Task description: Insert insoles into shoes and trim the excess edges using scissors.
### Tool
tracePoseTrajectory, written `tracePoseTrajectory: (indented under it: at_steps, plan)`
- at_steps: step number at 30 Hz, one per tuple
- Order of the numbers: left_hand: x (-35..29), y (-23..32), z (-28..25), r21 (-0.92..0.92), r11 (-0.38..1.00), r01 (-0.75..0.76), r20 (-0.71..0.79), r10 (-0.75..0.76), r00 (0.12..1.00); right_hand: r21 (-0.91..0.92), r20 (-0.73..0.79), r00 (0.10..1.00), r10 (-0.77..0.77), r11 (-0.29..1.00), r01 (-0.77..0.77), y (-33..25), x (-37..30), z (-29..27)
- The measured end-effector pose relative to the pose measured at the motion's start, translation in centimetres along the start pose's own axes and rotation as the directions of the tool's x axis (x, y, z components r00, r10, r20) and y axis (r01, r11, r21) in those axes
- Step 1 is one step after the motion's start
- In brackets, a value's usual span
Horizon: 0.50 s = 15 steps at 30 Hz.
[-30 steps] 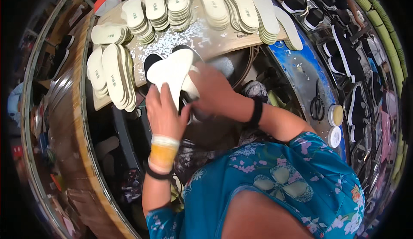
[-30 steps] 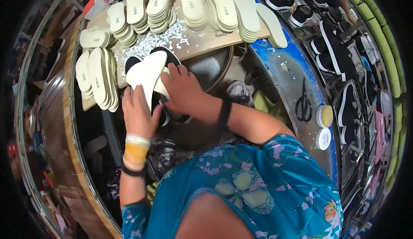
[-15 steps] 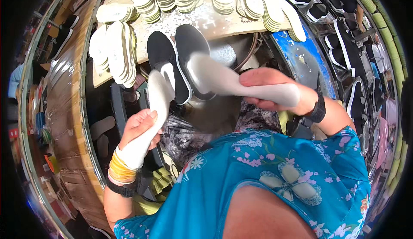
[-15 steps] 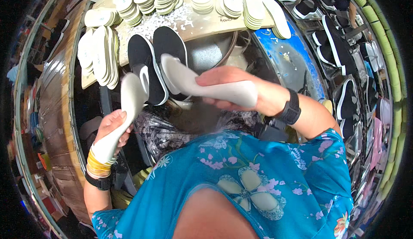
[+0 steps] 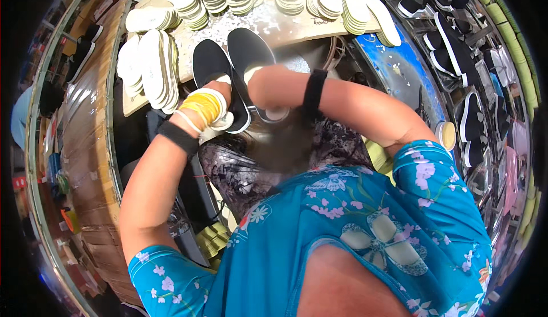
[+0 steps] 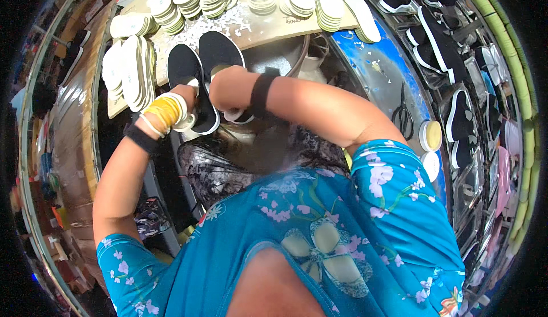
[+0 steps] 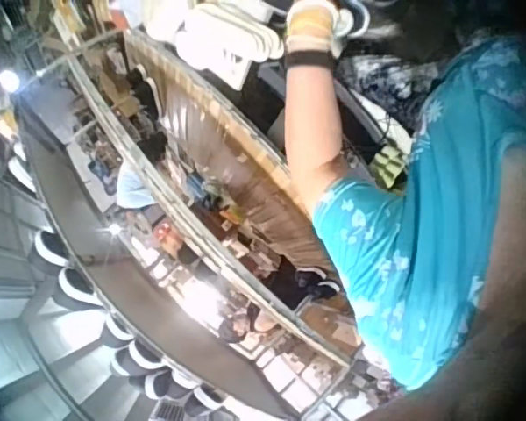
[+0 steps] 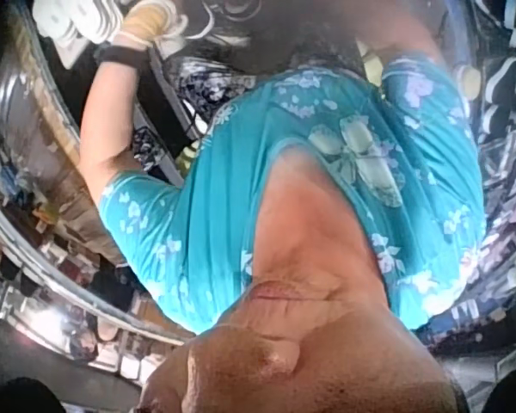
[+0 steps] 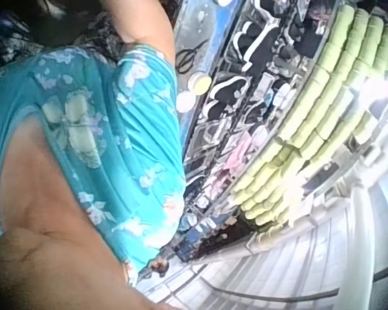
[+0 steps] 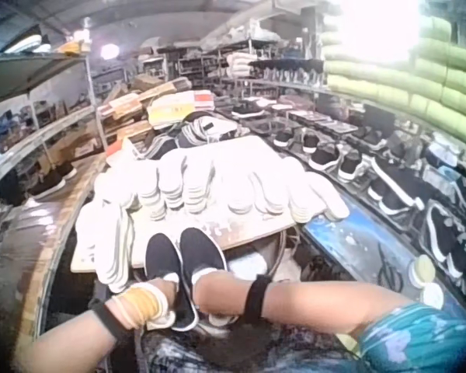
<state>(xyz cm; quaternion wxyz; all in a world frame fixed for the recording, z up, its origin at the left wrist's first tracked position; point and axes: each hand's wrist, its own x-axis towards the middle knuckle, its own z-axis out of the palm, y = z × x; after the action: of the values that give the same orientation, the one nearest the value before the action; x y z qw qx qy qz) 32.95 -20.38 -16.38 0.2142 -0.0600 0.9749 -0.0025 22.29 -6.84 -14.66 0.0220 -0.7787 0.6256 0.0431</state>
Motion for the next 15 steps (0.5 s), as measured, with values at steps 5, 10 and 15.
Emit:
tracePoseTrajectory:
  at_steps: [5,10,15]
  plan:
    - [1.6,-0.4,3.2,-0.006,0.975,0.221,0.078,-0.22,0.972,-0.011,-0.05,0.995,-0.087,0.996,0.087,-0.5,0.2,0.8]
    - [2.7,0.8,1.8,-0.112,0.902,0.417,-0.054,-0.424,0.904,0.003,-0.133,0.991,-0.001,1.0,0.001,1.3,2.4,3.8]
    - [2.1,-0.8,2.3,-0.31,0.871,0.38,-0.057,-0.416,0.907,0.025,-0.211,0.975,0.063,0.998,-0.059,1.5,0.2,1.5]
